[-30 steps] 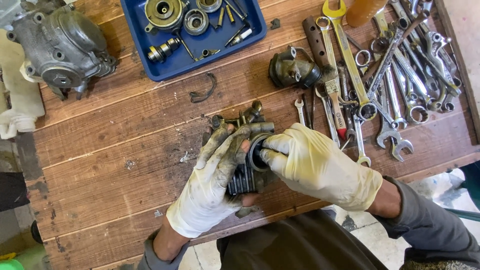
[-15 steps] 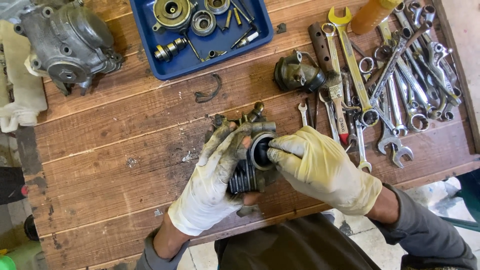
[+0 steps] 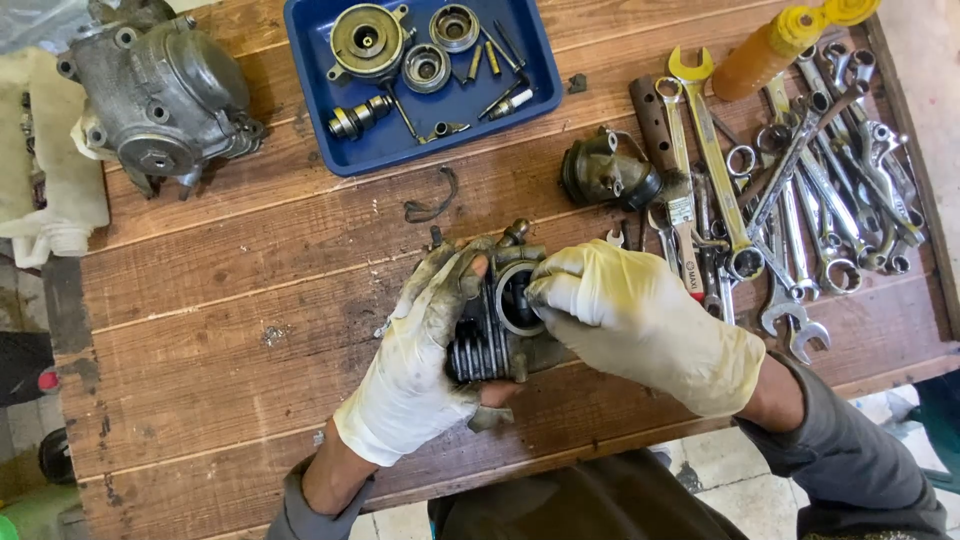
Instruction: The person assembles small metal components into a cylinder block on a wooden workbench. They insert a ring and a pin, rotate the block to check fit, and place a gasket onto the flange. Tools and disassembled parts are visible nearby.
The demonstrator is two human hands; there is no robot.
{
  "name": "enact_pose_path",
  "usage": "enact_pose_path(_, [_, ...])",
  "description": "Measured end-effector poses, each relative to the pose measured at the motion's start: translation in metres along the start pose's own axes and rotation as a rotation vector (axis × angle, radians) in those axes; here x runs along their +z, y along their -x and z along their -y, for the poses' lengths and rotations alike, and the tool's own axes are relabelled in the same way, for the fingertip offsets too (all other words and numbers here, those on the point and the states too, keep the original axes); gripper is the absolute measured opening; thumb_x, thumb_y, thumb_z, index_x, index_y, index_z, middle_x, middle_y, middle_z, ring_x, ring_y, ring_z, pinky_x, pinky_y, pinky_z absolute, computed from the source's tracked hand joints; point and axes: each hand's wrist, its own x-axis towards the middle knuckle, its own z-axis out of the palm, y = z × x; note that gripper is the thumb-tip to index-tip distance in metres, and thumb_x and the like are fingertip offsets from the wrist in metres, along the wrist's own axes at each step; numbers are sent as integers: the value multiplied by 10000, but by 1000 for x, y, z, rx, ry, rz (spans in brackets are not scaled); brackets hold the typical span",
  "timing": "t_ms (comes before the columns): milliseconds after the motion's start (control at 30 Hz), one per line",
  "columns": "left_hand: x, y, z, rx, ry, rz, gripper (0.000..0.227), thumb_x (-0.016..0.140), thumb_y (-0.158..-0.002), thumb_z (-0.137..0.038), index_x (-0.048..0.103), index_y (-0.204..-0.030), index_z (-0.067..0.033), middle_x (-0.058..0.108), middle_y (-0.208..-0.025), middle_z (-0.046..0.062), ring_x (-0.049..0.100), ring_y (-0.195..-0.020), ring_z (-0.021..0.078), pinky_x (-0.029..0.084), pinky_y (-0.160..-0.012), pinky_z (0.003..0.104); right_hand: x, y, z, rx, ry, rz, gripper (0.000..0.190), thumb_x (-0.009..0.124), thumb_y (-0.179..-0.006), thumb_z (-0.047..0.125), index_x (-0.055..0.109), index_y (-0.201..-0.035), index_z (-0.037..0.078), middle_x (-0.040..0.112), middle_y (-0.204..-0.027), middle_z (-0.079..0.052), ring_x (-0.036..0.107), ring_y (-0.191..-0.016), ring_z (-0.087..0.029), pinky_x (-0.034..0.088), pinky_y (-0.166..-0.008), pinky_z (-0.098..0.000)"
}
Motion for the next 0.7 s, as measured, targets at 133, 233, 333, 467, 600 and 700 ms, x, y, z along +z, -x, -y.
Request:
enact_pose_path(133, [-5,-5,-3,-10,-15,15,953,567,-910,-672,375,-1503,49,493,-1511,293,513,-1447,478,367,-1281,612,-1,-7,-6,44,-21,103,89,724,-865,54,655,-832,98,680,-846,-36,654,-693,-261,547,-604,-370])
enact_pose_path(233, [-13,-5,-8,-32,-38,54,991,633,-892,-657,341,-1525,47,405,-1579,315,438,-1511,482,329,-1305,591,-1,-8,-6,48,-30,146,123,721,-860,65,622,-799,106,648,-805,-30,632,-678,-264,518,-555,-376])
enact_pose_path(333, [-27,-8,-16,-90,23,115,1047,812,-846,-533,306,-1574,23,217,-1677,279,255,-1607,445,239,-1353,583,4,-6,-8,41,-22,143,120,708,-861,67,609,-807,107,645,-812,-32,626,-690,-268,509,-561,-379])
enact_pose_path(467, [-26,-18,-12,-18,-249,101,664,724,-994,-492,532,-1506,-116,188,-1683,236,219,-1606,462,285,-1338,668,7,-6,-9,86,0,187,119,694,-850,92,588,-799,115,627,-784,-28,619,-683,-292,488,-528,-415])
enact_pose_path(600, [-22,-38,-15,-35,-306,122,217,751,-947,-239,664,-1029,-57,353,-1586,263,413,-1429,611,347,-1164,763,5,-7,-9,126,-43,220,83,655,-823,100,587,-784,128,645,-800,-29,644,-730,-305,497,-572,-423])
enact_pose_path(700, [-13,-44,-11,-101,-391,221,384,795,-867,-275,655,-1178,-99,237,-1682,154,357,-1500,539,363,-1042,854,2,-12,-6,133,-54,211,40,693,-838,147,663,-863,156,681,-836,-13,667,-769,-291,514,-606,-414])
